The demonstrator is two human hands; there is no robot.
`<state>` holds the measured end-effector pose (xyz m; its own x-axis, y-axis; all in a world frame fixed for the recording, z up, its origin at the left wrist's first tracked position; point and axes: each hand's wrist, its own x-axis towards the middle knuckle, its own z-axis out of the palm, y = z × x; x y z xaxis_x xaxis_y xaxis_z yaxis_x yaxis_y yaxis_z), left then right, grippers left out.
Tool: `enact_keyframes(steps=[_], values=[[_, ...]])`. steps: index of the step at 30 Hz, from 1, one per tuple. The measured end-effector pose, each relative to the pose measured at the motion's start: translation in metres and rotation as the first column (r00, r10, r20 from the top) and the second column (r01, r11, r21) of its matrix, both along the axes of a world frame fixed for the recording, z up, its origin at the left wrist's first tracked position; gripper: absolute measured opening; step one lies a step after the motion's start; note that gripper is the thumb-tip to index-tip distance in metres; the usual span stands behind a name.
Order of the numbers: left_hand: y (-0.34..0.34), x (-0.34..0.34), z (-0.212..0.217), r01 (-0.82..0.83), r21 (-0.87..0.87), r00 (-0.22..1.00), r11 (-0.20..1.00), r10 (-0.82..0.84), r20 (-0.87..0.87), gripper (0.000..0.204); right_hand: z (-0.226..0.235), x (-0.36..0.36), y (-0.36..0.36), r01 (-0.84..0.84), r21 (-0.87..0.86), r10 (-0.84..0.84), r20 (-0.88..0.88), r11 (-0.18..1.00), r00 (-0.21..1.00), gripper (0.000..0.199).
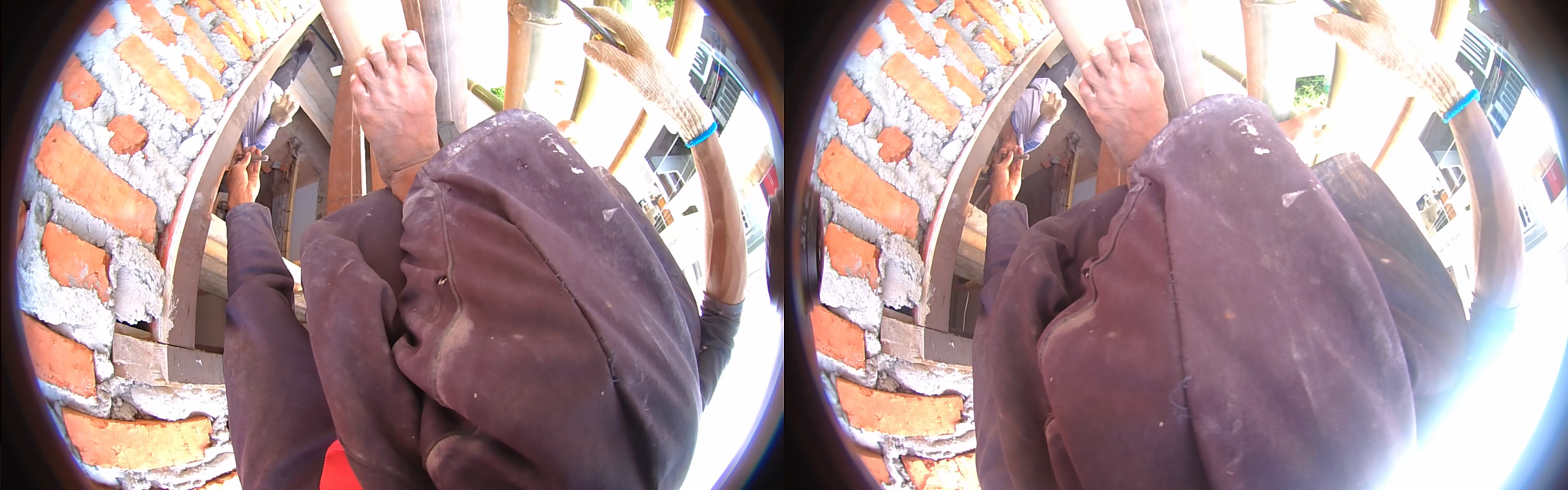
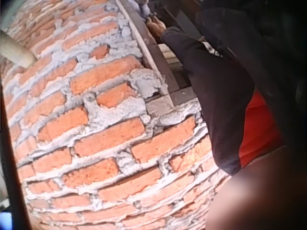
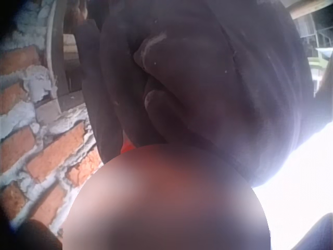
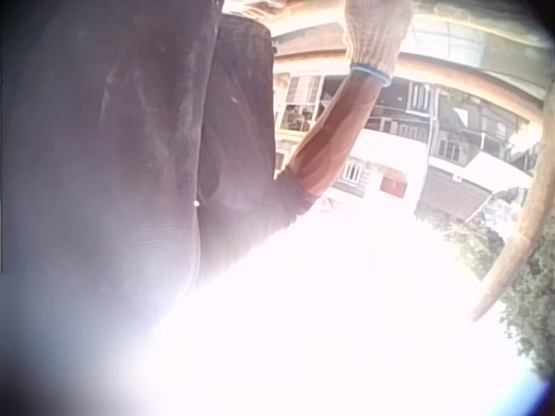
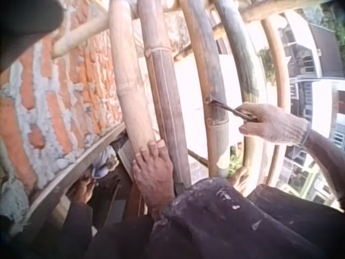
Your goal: The person secures bamboo poles on a scaffolding structure using wire and pliers. They wrap wire around the joints, twist it tight, and cut the excess while balancing on the bamboo frame.
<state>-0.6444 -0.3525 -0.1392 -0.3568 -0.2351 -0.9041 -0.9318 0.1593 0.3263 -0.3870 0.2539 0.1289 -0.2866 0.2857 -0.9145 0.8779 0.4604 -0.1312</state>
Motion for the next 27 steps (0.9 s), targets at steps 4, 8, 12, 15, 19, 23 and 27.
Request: enact_keyframes(steps=[4,8,12,15,19,23,27], values=[[0.015,-0.002,0.003,0.062,-0.025,0.996,0.998,-0.063,-0.056,0.020,-0.026,0.036,0.007,-0.032,0.068,0.043,-0.169,0.997,0.985,0.067],[0.019,-0.001,-0.002,0.258,-0.016,0.963,0.966,-0.259,-0.075,0.027,-0.056,0.081,0.020,-0.068,0.047,0.074,-0.141,0.997,0.987,0.077],[0.034,0.001,0.000,0.417,-0.165,0.902,0.894,-0.430,-0.048,0.026,-0.053,0.084,0.023,0.069,-0.171,-0.111,-0.248,0.983,0.962,0.074],[0.058,0.002,0.007,0.463,-0.196,0.873,0.865,-0.482,-0.068,0.025,-0.033,0.060,0.020,-0.253,0.081,0.263,-0.166,0.964,0.950,0.062],[0.085,0.010,0.021,0.391,-0.157,0.914,0.907,-0.403,-0.052,0.025,-0.006,0.025,0.018,0.092,-0.058,-0.097,-0.093,0.994,0.991,0.053],[0.092,0.015,0.025,0.313,-0.128,0.945,0.941,-0.322,-0.061,0.024,0.020,-0.012,0.027,0.086,-0.001,-0.084,-0.189,0.996,0.978,0.057],[0.094,0.019,0.024,0.295,-0.128,0.949,0.947,-0.306,-0.073,0.023,0.038,-0.064,0.034,0.060,0.046,-0.032,-0.459,0.997,0.888,0.050]])
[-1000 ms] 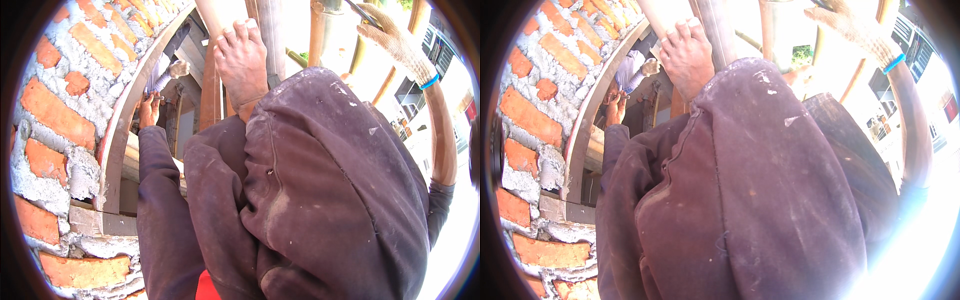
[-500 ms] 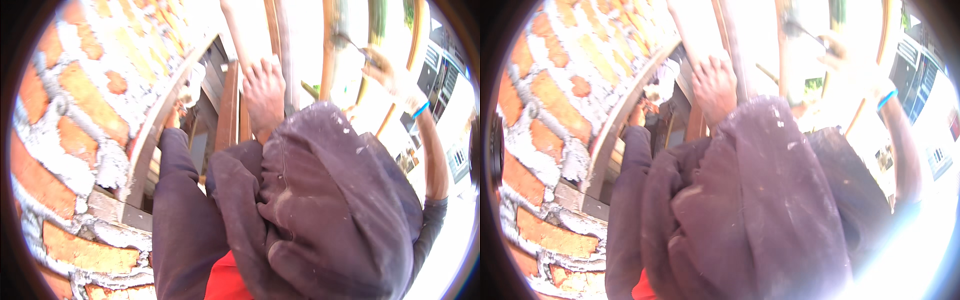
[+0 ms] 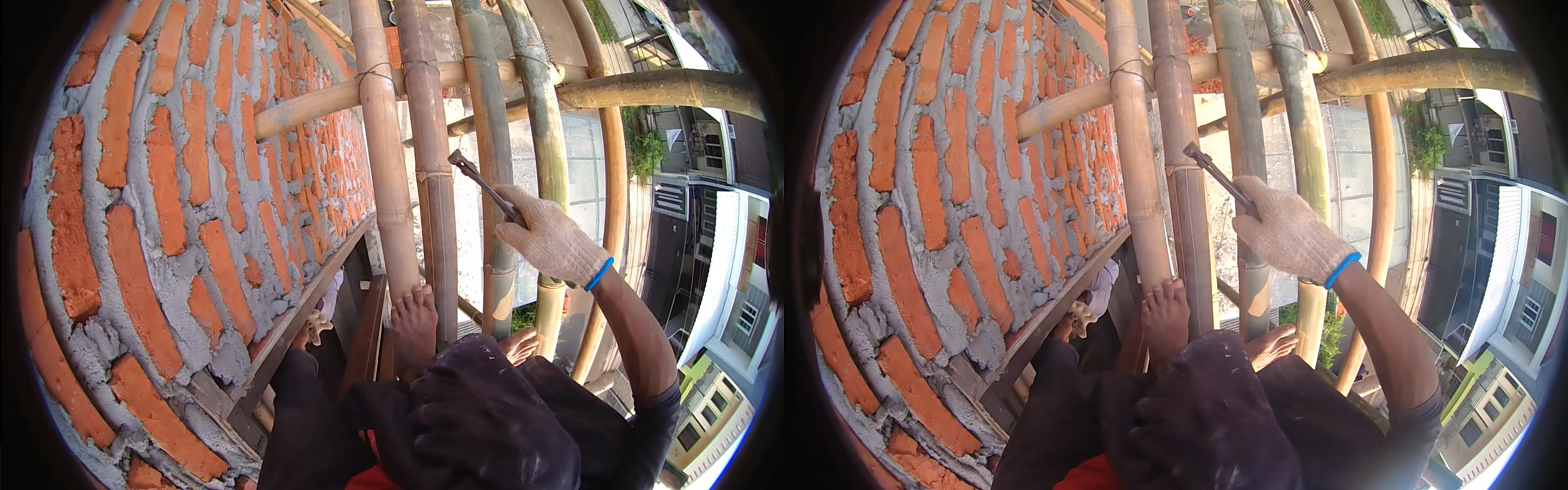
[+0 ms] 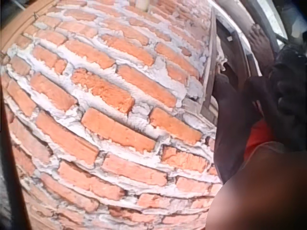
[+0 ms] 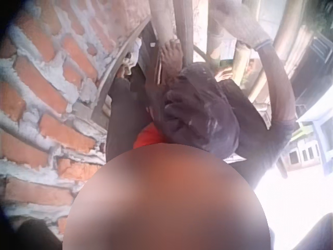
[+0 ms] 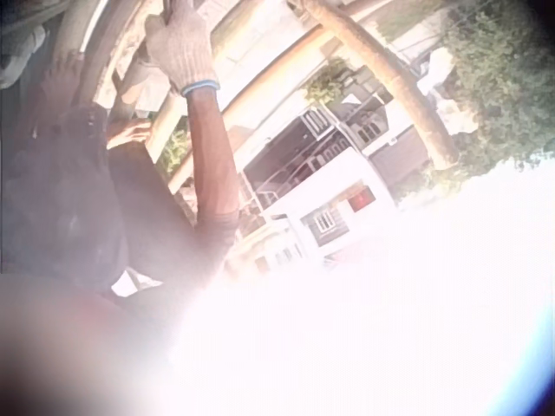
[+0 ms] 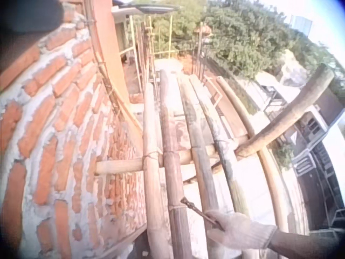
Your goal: The person secures bamboo poles on a scaffolding structure using wire and pliers. They wrap wire around the joints, twist it tight, and cut the excess while balancing on the bamboo frame.
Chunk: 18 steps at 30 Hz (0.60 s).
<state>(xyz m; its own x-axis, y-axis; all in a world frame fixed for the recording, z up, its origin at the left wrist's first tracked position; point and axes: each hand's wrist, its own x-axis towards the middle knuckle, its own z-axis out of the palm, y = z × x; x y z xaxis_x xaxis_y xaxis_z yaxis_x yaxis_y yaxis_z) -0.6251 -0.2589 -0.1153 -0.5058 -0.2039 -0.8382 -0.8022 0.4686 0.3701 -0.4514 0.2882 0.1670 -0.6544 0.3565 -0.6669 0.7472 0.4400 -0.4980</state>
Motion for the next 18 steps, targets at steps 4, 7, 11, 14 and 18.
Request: enact_keyframes(steps=[4,7,11,14,18], values=[[0.004,0.004,0.003,-0.011,0.000,1.000,1.000,0.011,-0.015,0.022,0.017,-0.032,-0.001,-0.006,0.040,0.014,-0.206,0.999,0.978,0.052],[0.006,0.005,0.004,-0.025,0.006,0.999,1.000,0.025,-0.042,0.022,0.023,-0.034,0.002,-0.046,0.060,0.054,-0.129,0.997,0.990,0.053],[0.000,0.008,0.000,-0.048,0.015,0.995,0.999,0.049,-0.090,0.021,0.013,-0.022,0.004,-0.015,-0.028,0.013,-0.075,0.999,0.997,0.055],[-0.011,0.010,0.001,-0.093,-0.012,0.987,0.996,0.091,-0.132,0.021,0.006,-0.011,0.001,0.033,-0.105,-0.033,-0.002,0.994,0.999,0.058],[-0.016,0.005,0.002,-0.147,-0.021,0.975,0.989,0.142,-0.174,0.020,0.000,0.002,-0.002,0.091,-0.085,-0.094,-0.031,0.992,0.995,0.055]])
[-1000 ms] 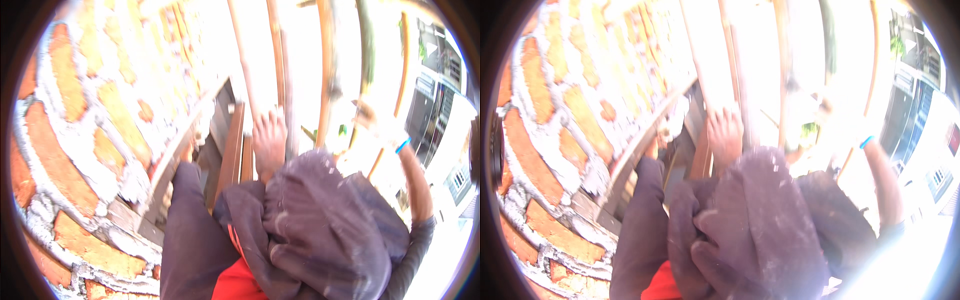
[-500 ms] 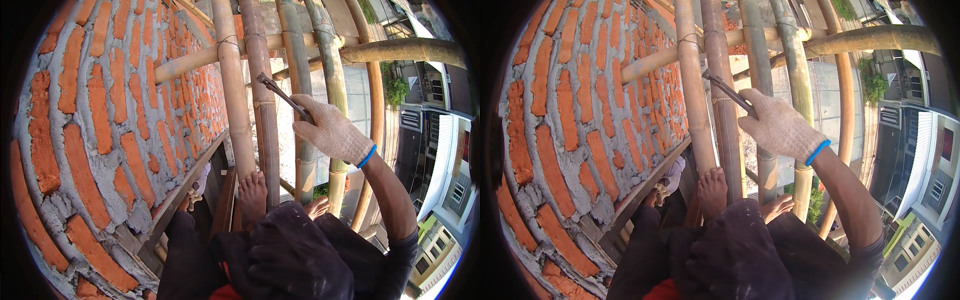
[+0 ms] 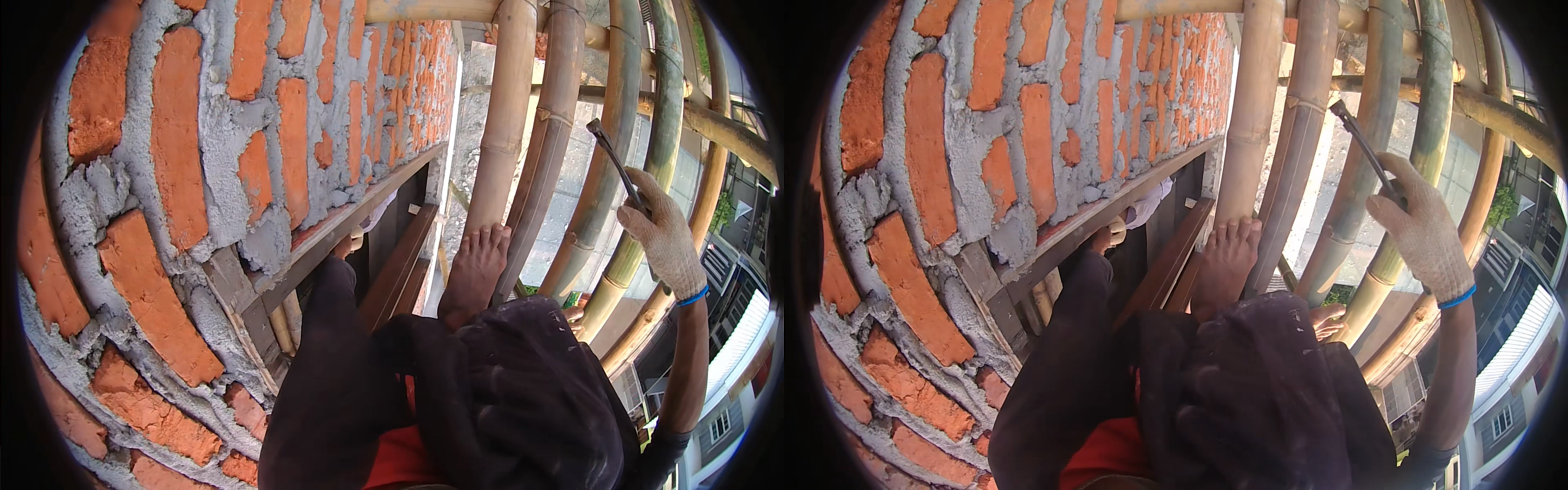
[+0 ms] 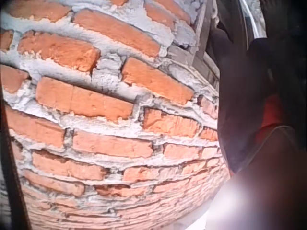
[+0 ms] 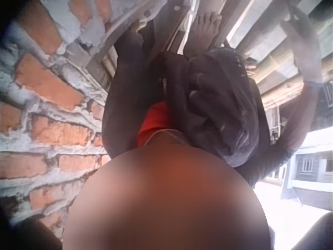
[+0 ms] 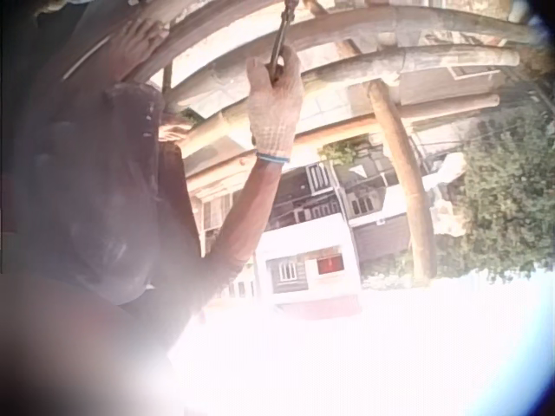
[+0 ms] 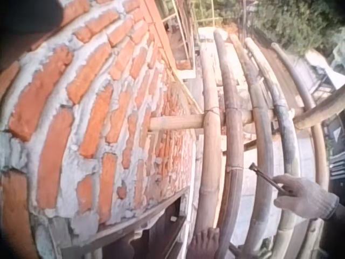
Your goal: The person secures bamboo poles on a scaffolding structure using wire and pliers. They wrap wire around the joints, twist it tight, and cut the excess while balancing on the bamboo frame.
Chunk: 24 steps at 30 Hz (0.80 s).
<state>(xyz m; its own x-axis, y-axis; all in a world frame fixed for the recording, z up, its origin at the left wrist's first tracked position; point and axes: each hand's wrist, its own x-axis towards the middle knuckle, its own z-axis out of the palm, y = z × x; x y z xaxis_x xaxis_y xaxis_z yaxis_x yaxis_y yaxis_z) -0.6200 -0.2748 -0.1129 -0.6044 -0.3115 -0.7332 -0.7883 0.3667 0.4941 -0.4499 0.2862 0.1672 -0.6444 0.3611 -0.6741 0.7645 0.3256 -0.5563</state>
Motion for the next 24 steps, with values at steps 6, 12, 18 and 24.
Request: enact_keyframes(steps=[6,12,18,24], values=[[-0.002,0.009,0.009,0.001,-0.033,0.999,0.999,0.000,0.042,0.019,-0.003,0.012,0.004,-0.028,0.039,0.028,0.013,0.999,1.000,0.057],[-0.008,0.027,0.009,0.061,-0.085,0.992,0.994,-0.052,0.112,0.018,-0.010,0.014,0.003,0.004,0.011,-0.004,0.021,1.000,1.000,0.057],[0.022,0.027,0.010,0.258,-0.097,0.947,0.961,-0.232,0.221,0.018,-0.009,0.016,0.005,-0.121,0.053,0.117,0.067,0.991,0.991,0.058],[0.088,0.030,0.048,0.612,0.111,0.694,0.783,-0.599,0.399,0.017,0.001,0.020,0.009,-0.208,0.062,0.202,0.088,0.976,0.975,0.060]])
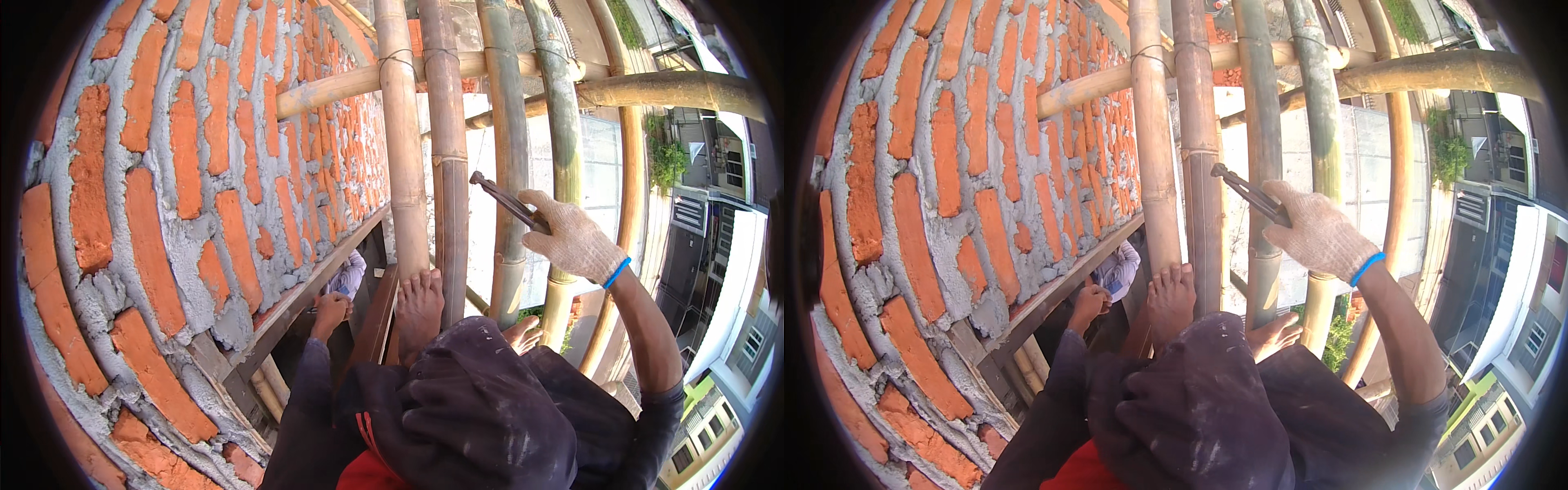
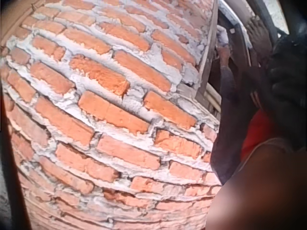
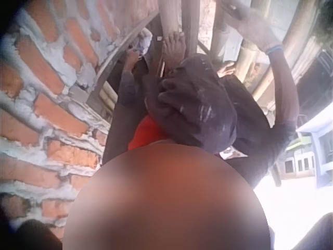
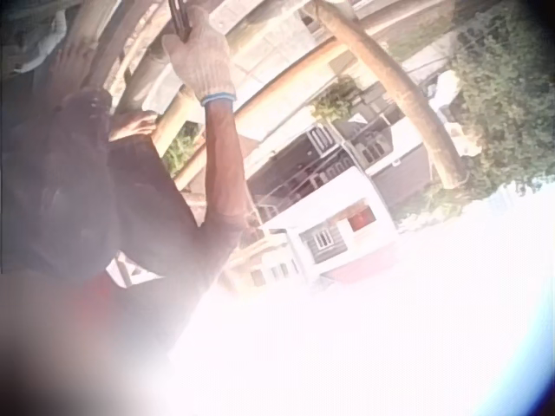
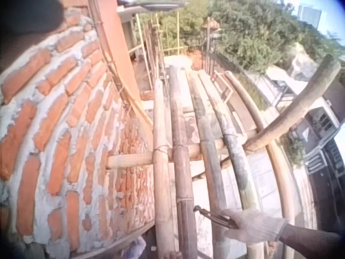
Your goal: The person secures bamboo poles on a scaffolding structure using wire and pliers. They wrap wire around the joints, twist it tight, and cut the excess while balancing on the bamboo frame.
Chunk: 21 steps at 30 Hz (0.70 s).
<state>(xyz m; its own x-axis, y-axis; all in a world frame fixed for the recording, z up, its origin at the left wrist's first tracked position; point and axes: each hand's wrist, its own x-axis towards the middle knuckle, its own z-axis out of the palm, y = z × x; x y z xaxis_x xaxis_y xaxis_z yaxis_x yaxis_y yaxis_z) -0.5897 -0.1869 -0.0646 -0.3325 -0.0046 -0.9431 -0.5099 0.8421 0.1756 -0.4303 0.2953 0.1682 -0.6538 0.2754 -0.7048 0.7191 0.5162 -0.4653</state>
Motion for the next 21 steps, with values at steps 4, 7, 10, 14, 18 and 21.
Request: enact_keyframes(steps=[4,7,10,14,18,21], values=[[0.061,0.008,0.047,0.253,0.296,0.939,0.921,-0.307,0.155,0.017,0.009,0.003,0.004,-0.012,0.043,0.013,-0.020,0.999,1.000,0.058],[0.111,0.004,0.094,0.443,0.504,0.862,0.741,-0.506,-0.014,0.018,0.017,0.011,0.009,0.070,-0.041,-0.075,-0.141,0.997,0.987,0.052],[0.160,-0.006,0.150,0.440,0.466,0.897,0.767,-0.400,-0.189,0.024,0.025,0.023,0.015,0.165,-0.152,-0.203,-0.284,0.975,0.937,0.042],[0.218,-0.022,0.254,0.401,0.699,0.910,0.592,-0.172,-0.377,0.030,0.036,0.032,0.024,0.266,-0.353,-0.377,-0.295,0.897,0.878,0.035],[0.272,-0.018,0.366,0.321,0.881,0.837,-0.348,-0.331,-0.436,0.029,0.057,0.043,0.028,0.279,-0.610,-0.618,-0.458,0.741,0.639,0.031],[0.304,0.017,0.423,-0.074,0.821,0.193,-0.566,-0.816,-0.546,0.044,0.090,0.060,0.024,0.248,-0.747,-0.741,-0.444,0.616,0.504,0.036]])
